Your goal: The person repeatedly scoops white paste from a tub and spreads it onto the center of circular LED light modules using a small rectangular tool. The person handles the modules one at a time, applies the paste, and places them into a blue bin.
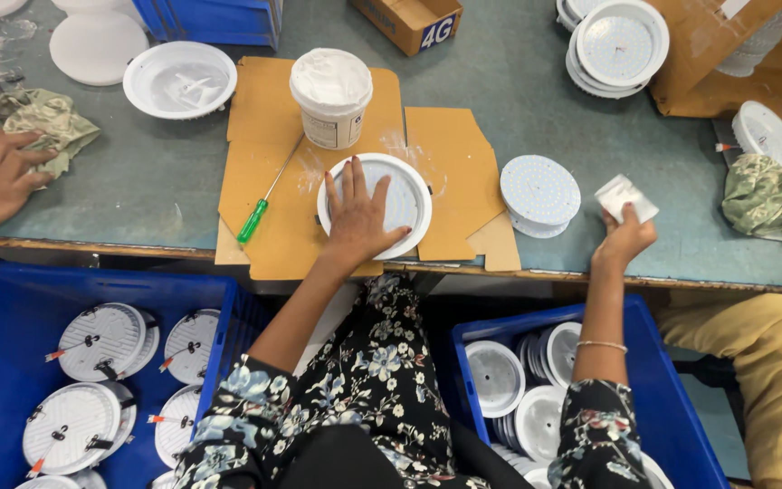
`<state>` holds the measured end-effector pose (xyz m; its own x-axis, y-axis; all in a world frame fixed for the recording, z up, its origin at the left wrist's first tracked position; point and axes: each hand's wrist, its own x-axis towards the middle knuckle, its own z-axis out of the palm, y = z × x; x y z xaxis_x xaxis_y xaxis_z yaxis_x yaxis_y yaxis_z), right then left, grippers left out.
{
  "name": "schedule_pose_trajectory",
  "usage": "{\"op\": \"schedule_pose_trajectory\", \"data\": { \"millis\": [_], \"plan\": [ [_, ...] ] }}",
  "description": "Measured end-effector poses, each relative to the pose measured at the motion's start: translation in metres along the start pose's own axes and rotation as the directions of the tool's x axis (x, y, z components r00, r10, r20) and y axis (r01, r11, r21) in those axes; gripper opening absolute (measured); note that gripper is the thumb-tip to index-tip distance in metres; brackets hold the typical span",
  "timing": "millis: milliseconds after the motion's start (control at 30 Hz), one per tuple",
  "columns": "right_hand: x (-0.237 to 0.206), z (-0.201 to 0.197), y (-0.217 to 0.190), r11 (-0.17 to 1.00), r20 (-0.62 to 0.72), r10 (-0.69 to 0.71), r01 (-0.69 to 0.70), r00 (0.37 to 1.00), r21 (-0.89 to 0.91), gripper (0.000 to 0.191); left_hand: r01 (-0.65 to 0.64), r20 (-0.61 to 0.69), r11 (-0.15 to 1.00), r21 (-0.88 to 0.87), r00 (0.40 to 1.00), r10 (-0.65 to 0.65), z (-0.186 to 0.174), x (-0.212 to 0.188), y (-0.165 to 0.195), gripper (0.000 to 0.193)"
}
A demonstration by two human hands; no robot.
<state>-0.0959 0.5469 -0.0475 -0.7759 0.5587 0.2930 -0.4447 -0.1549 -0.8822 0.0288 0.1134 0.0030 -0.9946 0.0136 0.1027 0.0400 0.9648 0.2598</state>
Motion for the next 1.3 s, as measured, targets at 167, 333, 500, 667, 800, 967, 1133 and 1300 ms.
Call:
{"op": "schedule_pose_trajectory", "data": {
  "millis": [167, 333, 500, 667, 800, 967, 1133, 1300],
  "plan": [
    [-0.003, -0.007, 0.012, 1.000, -0.004, 0.015, -0.015, 1.000, 0.018, 0.023, -0.144, -0.090, 0.989, 0.027, 0.985, 0.146, 0.036, 0.004, -0.011, 0.079],
    [-0.001, -0.012, 0.019, 0.999, 0.018, 0.020, -0.020, 1.000, 0.025, 0.020, 0.023, -0.128, 0.990, -0.139, 0.991, -0.041, 0.008, -0.012, -0.028, 0.076],
    [0.001, -0.018, 0.029, 1.000, 0.028, 0.022, -0.022, 0.999, 0.013, 0.019, 0.355, -0.091, 0.766, -0.537, 0.878, -0.471, -0.016, -0.051, -0.041, 0.077],
    [0.004, -0.022, 0.037, 1.000, 0.050, 0.028, -0.029, 0.998, 0.010, 0.019, 0.338, 0.110, 0.409, -0.848, 0.866, -0.489, -0.004, -0.046, -0.049, 0.040],
    [0.007, -0.023, 0.042, 1.000, 0.030, 0.026, -0.026, 0.999, 0.011, 0.019, 0.233, 0.125, 0.271, -0.934, 0.923, -0.365, 0.016, -0.008, -0.041, 0.041],
    [0.002, -0.023, 0.040, 0.999, 0.033, 0.037, -0.037, 0.999, 0.013, 0.016, 0.139, 0.134, 0.013, -0.990, 0.973, -0.190, 0.033, 0.088, 0.006, 0.038],
    [-0.005, -0.019, 0.033, 0.999, 0.024, 0.050, -0.050, 0.998, 0.000, 0.014, 0.192, 0.162, 0.044, -0.981, 0.915, -0.369, 0.039, 0.183, 0.065, 0.042],
    [-0.013, -0.013, 0.024, 0.999, 0.011, 0.036, -0.035, 0.999, -0.034, 0.013, -0.053, 0.067, -0.368, -0.928, 0.950, -0.306, 0.034, 0.249, 0.118, 0.069]
  ]
}}
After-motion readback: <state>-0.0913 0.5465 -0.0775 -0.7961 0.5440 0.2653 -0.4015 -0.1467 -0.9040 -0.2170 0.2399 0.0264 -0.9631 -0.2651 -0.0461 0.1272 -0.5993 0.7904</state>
